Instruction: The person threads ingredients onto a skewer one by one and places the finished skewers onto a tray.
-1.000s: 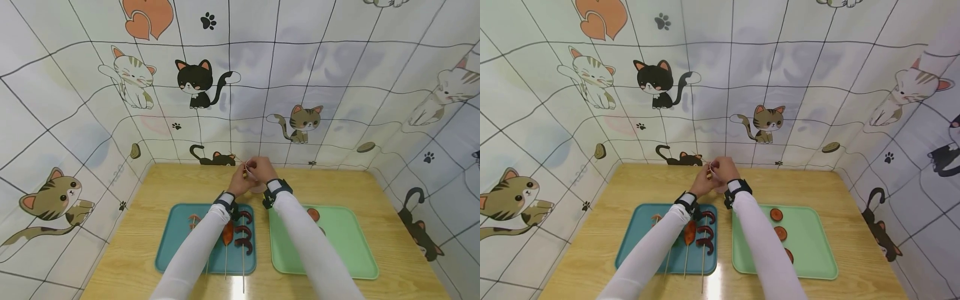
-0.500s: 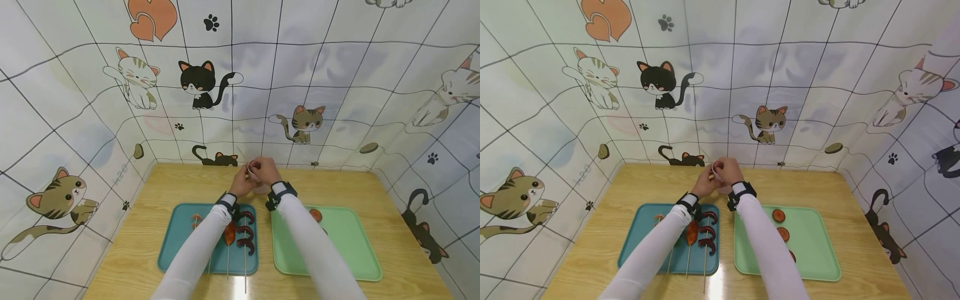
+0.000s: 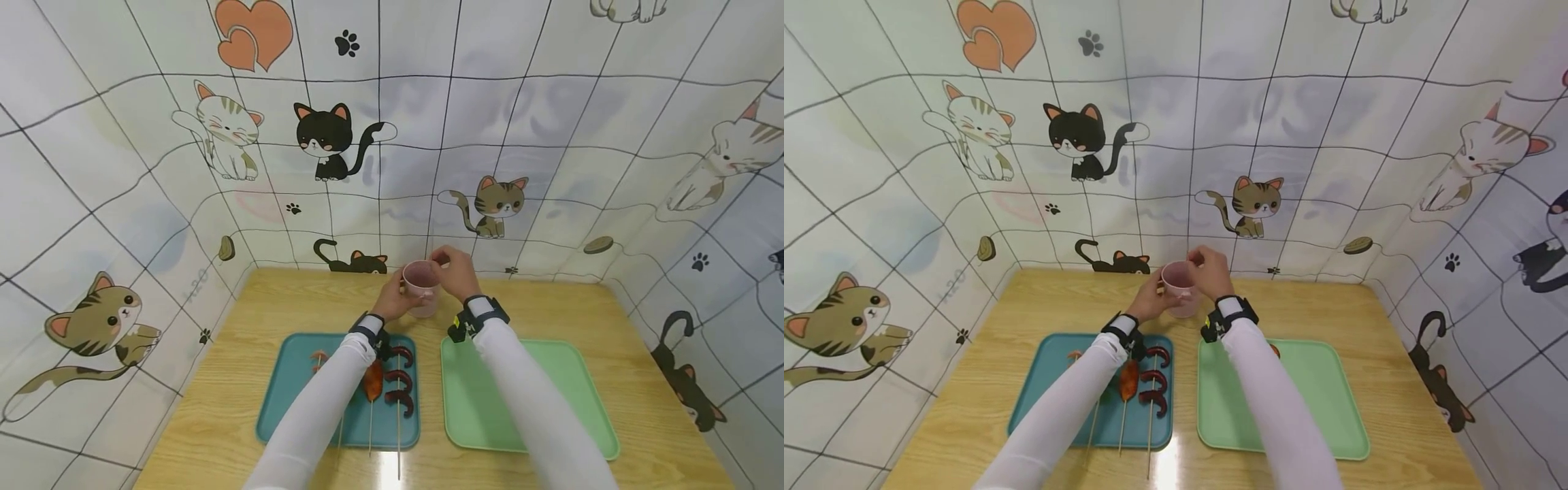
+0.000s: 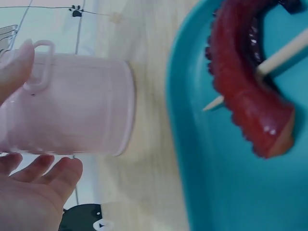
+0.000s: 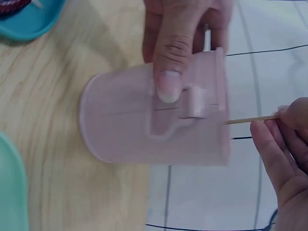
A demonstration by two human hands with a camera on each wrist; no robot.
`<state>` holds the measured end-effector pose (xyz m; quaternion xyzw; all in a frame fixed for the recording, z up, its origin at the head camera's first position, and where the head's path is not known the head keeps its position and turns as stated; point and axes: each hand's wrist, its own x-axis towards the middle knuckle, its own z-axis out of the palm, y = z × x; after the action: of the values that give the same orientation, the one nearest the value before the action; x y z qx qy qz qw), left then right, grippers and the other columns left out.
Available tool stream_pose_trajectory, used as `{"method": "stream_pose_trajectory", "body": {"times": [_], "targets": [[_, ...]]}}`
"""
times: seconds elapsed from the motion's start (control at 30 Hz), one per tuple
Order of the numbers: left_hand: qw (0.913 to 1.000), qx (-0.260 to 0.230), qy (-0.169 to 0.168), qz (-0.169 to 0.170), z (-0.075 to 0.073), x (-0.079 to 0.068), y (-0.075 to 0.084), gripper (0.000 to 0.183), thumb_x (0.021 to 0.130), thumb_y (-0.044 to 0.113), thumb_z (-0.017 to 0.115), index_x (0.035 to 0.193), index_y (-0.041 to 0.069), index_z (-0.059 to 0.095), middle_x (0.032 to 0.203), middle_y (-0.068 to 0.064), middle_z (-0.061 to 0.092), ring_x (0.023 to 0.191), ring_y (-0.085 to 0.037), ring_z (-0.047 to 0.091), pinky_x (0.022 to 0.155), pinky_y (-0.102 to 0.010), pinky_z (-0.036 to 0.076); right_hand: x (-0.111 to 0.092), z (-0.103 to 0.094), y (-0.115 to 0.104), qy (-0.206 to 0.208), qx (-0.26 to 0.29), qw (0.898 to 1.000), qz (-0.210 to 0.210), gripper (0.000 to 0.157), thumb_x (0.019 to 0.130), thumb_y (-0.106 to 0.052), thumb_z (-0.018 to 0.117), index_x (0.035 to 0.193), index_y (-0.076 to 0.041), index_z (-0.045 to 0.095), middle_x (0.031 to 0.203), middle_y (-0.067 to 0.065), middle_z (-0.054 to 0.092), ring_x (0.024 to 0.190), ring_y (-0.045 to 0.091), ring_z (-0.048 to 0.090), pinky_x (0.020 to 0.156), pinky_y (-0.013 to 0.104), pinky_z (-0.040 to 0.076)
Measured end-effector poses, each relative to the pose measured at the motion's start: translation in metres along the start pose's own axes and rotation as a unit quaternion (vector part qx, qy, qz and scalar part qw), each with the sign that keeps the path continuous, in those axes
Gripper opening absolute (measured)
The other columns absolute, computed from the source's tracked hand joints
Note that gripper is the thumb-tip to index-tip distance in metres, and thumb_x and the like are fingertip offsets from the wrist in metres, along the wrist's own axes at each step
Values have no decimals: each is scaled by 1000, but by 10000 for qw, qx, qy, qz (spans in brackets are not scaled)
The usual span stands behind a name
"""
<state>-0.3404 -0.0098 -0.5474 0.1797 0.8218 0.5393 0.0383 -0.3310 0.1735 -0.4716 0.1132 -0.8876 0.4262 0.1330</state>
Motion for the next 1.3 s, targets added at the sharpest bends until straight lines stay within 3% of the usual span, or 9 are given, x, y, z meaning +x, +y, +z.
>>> {"method": "stream_pose_trajectory", "body": {"times": [0.27, 0.4, 0.6, 0.77, 1.0, 1.1, 1.3], "targets": [[9985, 96, 142, -525, -19, -6, 23, 108, 83, 41, 85, 164, 13, 20, 162, -19, 36, 148, -40, 39, 114, -55, 42, -1, -22, -16, 549, 275, 9981, -29, 15, 99, -17, 68, 107, -5, 69, 107, 13, 74, 105, 28, 70, 91, 46, 57], [9989, -153, 149, -421, -34, -14, 43, 99, 87, 39, 83, 163, 16, 24, 163, -19, 35, 150, -38, 37, 117, -53, 39, -9, -34, -29, 683, 695, 9952, 24, 18, 100, -22, 69, 109, -7, 69, 110, 10, 73, 105, 23, 71, 92, 40, 58], [9985, -507, 164, -113, -51, -36, 65, 80, 90, 37, 80, 157, 18, 39, 155, -13, 48, 146, -31, 46, 119, -48, 38, -36, -53, -45, 807, 1633, 9832, 78, 21, 98, -24, 73, 108, -5, 70, 109, 11, 72, 93, 10, 73, 86, 23, 57], [9973, -717, 88, 101, -52, -68, 70, 63, 97, 32, 72, 152, 16, 46, 151, -13, 53, 142, -29, 50, 114, -48, 45, -67, -61, -52, 574, 2467, 9664, 439, 27, 96, -22, 74, 109, 0, 66, 110, 10, 69, 92, 9, 73, 85, 26, 60], [9884, -1404, -565, -123, -42, -121, 78, 58, 102, 35, 65, 154, 20, 43, 153, -15, 51, 142, -31, 51, 111, -48, 47, -110, -51, -53, 231, 3406, 9358, 882, 31, 96, -18, 74, 112, 6, 63, 110, 13, 71, 94, 14, 75, 88, 32, 60], [9812, -1668, -940, -263, -36, -140, 83, 55, 103, 35, 64, 152, 23, 45, 151, -14, 53, 138, -29, 55, 111, -48, 48, -128, -43, -53, 59, 3577, 9277, 1066, 33, 96, -20, 74, 113, 5, 62, 115, 21, 69, 97, 15, 75, 90, 33, 59], [9666, -1962, -1546, -570, -24, -167, 85, 50, 105, 38, 60, 149, 18, 49, 134, -16, 66, 113, -28, 71, 99, -48, 55, -155, -26, -54, -151, 3914, 9118, 1234, 32, 96, -16, 74, 113, 7, 61, 118, 32, 64, 99, 18, 74, 91, 36, 59]]}}
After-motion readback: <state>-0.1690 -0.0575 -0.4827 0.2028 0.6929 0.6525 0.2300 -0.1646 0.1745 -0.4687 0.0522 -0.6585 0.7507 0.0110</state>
